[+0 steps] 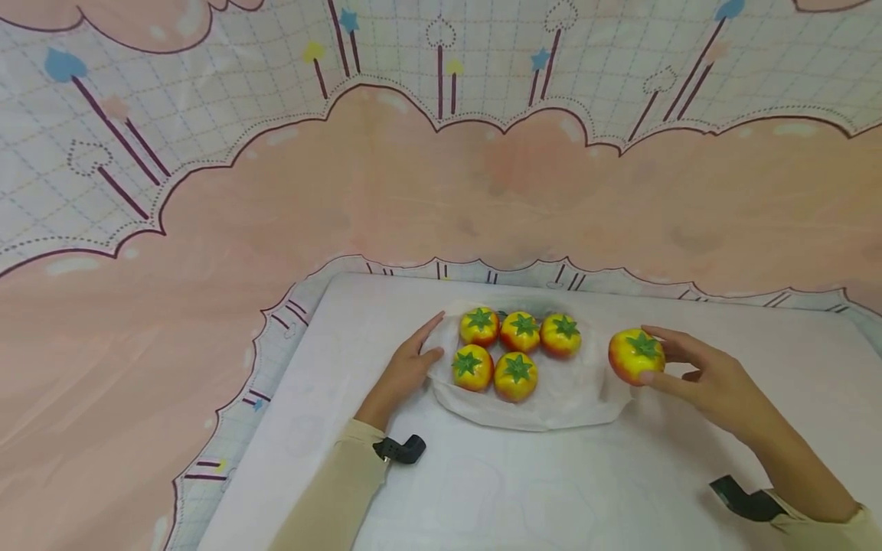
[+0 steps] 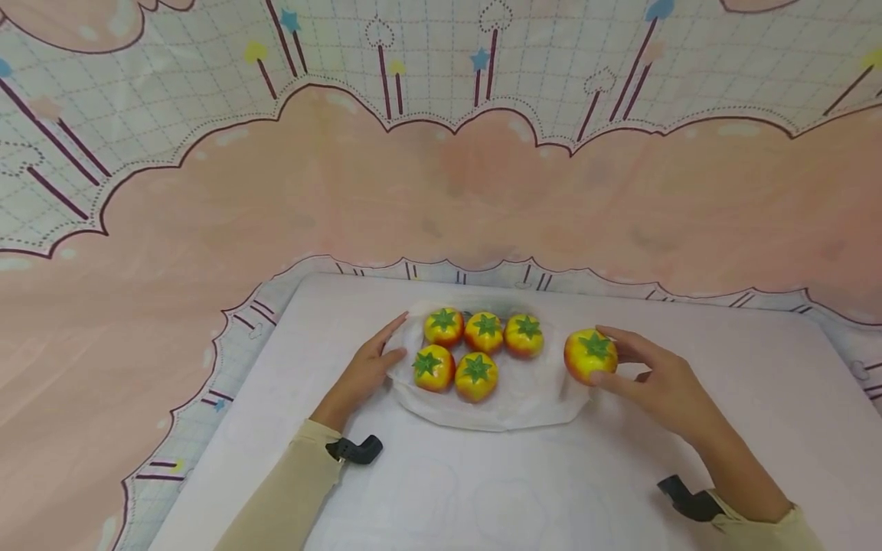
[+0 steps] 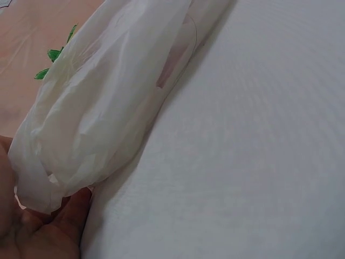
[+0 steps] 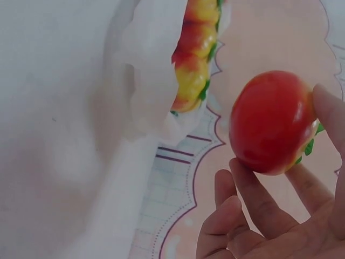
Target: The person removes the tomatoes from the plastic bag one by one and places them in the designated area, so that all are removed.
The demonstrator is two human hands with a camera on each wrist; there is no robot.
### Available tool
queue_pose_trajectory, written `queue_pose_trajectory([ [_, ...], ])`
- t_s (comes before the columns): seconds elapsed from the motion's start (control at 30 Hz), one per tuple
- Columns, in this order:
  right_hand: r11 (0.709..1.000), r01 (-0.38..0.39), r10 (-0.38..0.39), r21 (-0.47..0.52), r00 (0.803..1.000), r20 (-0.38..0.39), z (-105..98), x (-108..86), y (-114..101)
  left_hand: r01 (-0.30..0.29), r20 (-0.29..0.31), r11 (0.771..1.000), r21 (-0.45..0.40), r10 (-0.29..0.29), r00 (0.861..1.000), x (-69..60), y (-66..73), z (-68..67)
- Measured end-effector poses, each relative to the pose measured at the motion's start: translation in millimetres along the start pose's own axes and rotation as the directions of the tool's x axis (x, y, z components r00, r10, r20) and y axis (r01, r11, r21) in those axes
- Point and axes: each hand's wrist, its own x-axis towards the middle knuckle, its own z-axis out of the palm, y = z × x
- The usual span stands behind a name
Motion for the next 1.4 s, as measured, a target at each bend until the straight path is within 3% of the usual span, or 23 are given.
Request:
queue_pose_trajectory([
  [0.23, 1.0, 0.003, -0.003, 0.009, 1.0, -0.012, -2.9, 4.8, 1.9, -0.015, -0.003, 1.0, 0.004, 0.015, 1.0, 2.0, -1.9, -0.5],
  [0.53, 0.997, -0.06, 0.059, 0.055, 0.998, 0.012, -3.4, 9.2, 10.2, -0.009, 0.003, 1.0, 0.001, 0.009, 1.0, 1.7, -3.6, 0.8],
  [1.03, 0.987, -0.1, 0.098, 0.126, 0.995, 0.019, -6.2, 11.9, 22.6, -0.007, 0.0, 1.0, -0.004, 0.007, 1.0, 2.0, -3.7, -0.3],
  [1.4, 0.984, -0.126, 0.125, 0.125, 0.992, 0.018, -8.4, 13.1, 30.2, -0.005, 0.007, 1.0, -0.018, 0.006, 1.0, 2.1, -2.5, 0.0],
])
